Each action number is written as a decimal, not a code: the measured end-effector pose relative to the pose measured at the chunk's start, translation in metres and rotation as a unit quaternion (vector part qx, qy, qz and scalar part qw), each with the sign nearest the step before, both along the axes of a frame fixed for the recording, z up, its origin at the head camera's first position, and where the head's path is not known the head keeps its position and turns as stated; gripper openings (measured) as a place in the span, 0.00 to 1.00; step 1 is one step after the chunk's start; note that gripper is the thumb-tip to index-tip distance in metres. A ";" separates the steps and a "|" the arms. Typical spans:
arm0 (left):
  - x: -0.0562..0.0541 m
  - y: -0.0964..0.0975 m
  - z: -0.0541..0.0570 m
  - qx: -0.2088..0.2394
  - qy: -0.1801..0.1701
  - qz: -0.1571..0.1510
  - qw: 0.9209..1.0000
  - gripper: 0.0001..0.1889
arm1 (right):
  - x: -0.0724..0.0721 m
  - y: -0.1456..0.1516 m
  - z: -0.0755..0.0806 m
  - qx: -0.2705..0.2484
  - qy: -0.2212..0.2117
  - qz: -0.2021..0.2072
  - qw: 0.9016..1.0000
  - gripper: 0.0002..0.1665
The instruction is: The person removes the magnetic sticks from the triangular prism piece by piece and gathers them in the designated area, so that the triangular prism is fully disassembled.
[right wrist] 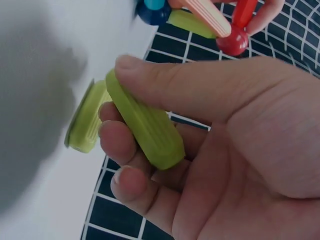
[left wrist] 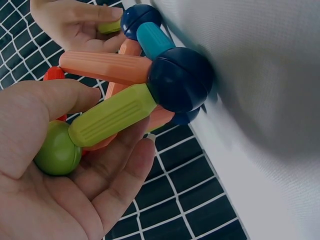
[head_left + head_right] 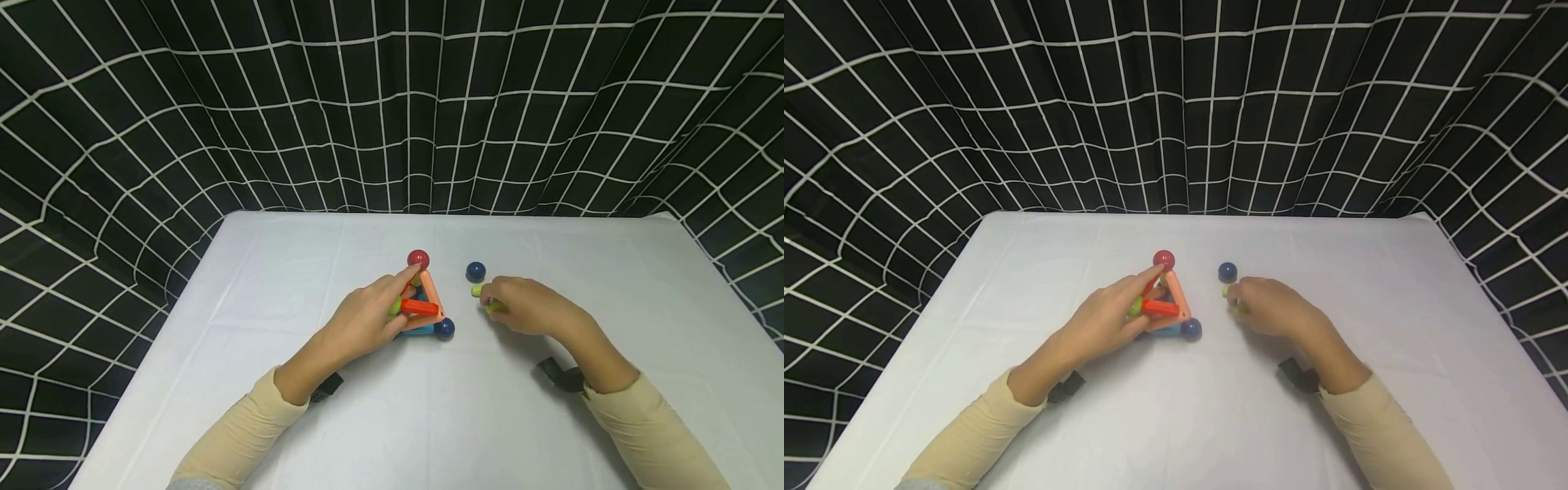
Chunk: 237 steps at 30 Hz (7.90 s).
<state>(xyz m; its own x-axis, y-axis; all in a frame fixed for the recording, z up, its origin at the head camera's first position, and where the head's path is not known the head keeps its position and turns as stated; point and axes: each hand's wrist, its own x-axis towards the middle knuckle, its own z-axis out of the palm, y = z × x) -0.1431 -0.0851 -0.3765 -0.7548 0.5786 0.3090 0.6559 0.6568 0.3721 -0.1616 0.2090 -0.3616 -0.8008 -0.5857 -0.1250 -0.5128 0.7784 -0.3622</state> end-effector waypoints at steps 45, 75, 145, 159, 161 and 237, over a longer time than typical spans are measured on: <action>0.000 0.001 0.000 -0.002 -0.014 0.004 1.000 0.39 | -0.006 -0.006 -0.013 0.030 0.056 -0.046 0.997 0.11; 0.002 0.001 0.001 -0.008 -0.007 0.006 1.000 0.38 | -0.011 0.001 -0.017 0.021 0.092 -0.050 0.994 0.15; 0.005 -0.002 0.004 0.015 -0.030 0.041 0.999 0.28 | 0.024 -0.094 0.014 -0.158 0.198 0.078 0.964 0.11; 0.002 -0.003 0.008 -0.008 -0.025 0.053 0.998 0.17 | 0.022 -0.104 0.014 -0.180 0.191 0.078 0.962 0.09; 0.002 -0.003 0.009 -0.008 -0.024 0.051 0.998 0.17 | 0.022 -0.103 0.014 -0.177 0.193 0.084 0.961 0.08; 0.001 0.000 0.009 -0.002 -0.063 0.071 0.995 0.19 | 0.057 0.000 -0.026 -0.017 0.090 -0.016 0.996 0.09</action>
